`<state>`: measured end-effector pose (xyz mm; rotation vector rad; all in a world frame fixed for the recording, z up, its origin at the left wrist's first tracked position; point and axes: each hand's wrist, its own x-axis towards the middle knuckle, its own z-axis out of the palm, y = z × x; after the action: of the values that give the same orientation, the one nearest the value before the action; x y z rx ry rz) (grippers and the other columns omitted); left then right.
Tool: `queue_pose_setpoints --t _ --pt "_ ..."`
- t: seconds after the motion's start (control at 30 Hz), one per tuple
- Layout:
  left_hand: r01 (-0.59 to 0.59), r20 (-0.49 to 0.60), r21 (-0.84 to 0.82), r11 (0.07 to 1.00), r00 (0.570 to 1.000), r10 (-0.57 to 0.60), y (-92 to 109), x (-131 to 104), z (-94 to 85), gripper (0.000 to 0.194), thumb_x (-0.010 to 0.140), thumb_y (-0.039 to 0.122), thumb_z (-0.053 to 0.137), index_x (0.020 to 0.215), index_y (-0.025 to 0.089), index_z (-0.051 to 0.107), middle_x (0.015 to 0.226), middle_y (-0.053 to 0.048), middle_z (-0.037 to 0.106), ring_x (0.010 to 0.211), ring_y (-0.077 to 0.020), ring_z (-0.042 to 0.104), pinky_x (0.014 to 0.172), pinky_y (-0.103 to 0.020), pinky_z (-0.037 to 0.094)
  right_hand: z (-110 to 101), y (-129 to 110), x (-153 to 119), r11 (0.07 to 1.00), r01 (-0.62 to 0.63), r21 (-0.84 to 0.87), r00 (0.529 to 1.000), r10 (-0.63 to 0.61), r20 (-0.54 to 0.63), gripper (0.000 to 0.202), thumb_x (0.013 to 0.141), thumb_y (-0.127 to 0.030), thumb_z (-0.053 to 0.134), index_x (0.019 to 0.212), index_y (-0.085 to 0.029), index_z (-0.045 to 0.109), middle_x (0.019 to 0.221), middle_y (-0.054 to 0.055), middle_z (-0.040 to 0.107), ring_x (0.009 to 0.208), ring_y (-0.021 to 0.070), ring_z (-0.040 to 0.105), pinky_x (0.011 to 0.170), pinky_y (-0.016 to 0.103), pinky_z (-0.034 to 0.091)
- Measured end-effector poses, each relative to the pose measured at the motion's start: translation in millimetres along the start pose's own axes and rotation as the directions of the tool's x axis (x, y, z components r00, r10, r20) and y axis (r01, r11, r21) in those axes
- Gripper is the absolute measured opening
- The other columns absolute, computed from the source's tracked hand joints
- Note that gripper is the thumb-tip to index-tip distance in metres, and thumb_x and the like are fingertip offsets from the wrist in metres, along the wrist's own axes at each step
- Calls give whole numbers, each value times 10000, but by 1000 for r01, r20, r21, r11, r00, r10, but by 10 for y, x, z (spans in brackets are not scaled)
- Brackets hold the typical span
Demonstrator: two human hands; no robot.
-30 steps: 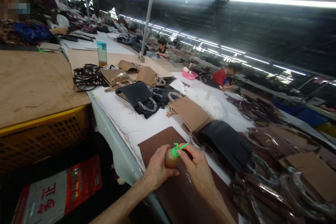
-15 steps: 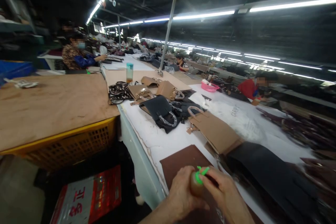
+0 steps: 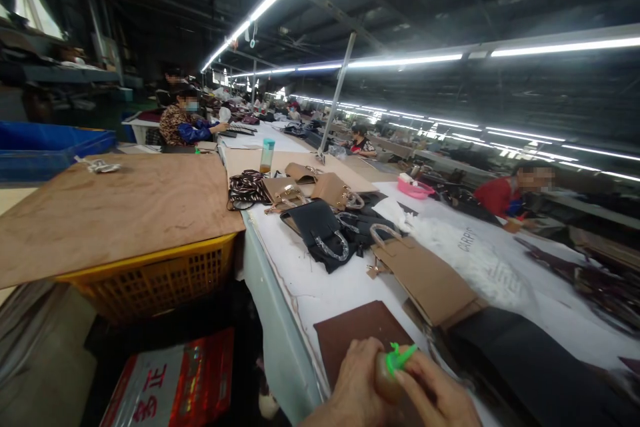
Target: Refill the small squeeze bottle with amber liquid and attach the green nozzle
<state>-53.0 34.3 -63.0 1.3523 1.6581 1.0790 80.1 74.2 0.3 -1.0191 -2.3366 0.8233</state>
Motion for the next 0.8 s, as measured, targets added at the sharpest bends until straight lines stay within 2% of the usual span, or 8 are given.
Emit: queue_pose_setpoints --t 0.17,0.27,0.37,0.43,0.53,0.57,0.67,0.8 --pt "-58 17 26 998 998 57 275 -67 -187 641 383 277 801 967 213 546 894 -1 536 856 -211 477 719 -288 383 -205 -373 14 997 -62 -36 993 58 -108 193 826 -355 449 767 -207 559 718 12 596 674 163 542 633 243 420" --pt "-118 59 32 992 991 116 453 -67 -317 563 431 246 774 944 226 544 857 26 557 811 -188 493 689 -262 381 -359 -597 55 994 -100 -44 985 92 -143 169 809 -299 482 675 -202 513 616 -31 519 599 132 473 570 238 356" --pt "-138 112 -12 990 984 138 527 -68 -369 519 466 223 752 943 226 545 830 45 575 762 -166 513 652 -239 387 -458 -695 78 993 -117 -14 990 115 -86 127 779 -260 520 669 -196 529 620 -45 504 617 125 461 585 236 345" --pt "-136 137 -39 990 981 140 522 -82 -360 554 459 235 760 970 221 547 845 41 588 770 -172 525 655 -238 397 -496 -683 68 990 -138 5 989 138 -45 61 758 -247 546 766 -198 580 676 -39 527 654 130 479 621 240 361" --pt "-123 198 -91 988 970 139 492 -106 -337 638 432 265 782 1021 201 548 895 22 603 809 -190 539 688 -250 416 -555 -619 34 988 -151 43 988 150 25 292 742 -239 580 1033 -222 579 846 -12 573 757 144 520 698 251 387" --pt "-122 231 -120 985 962 147 486 -111 -339 664 425 269 788 1041 195 548 909 19 606 822 -192 543 710 -255 421 -583 -604 22 990 -137 42 988 134 71 329 739 -240 592 1067 -231 570 892 -5 572 778 145 524 706 249 390" --pt "-116 342 -212 970 922 185 495 -119 -382 740 408 274 800 1097 189 543 944 18 610 868 -197 546 800 -280 419 -684 -606 -6 998 -65 -15 972 67 225 204 743 -234 602 947 -234 615 913 -10 543 770 128 509 677 232 381" --pt "-87 471 -265 960 857 208 545 -136 -475 756 407 308 813 1108 186 559 968 9 616 924 -216 540 868 -307 403 -778 -656 -40 998 -36 -55 956 50 290 87 737 -186 595 816 -219 615 935 -25 495 701 92 461 634 220 355"
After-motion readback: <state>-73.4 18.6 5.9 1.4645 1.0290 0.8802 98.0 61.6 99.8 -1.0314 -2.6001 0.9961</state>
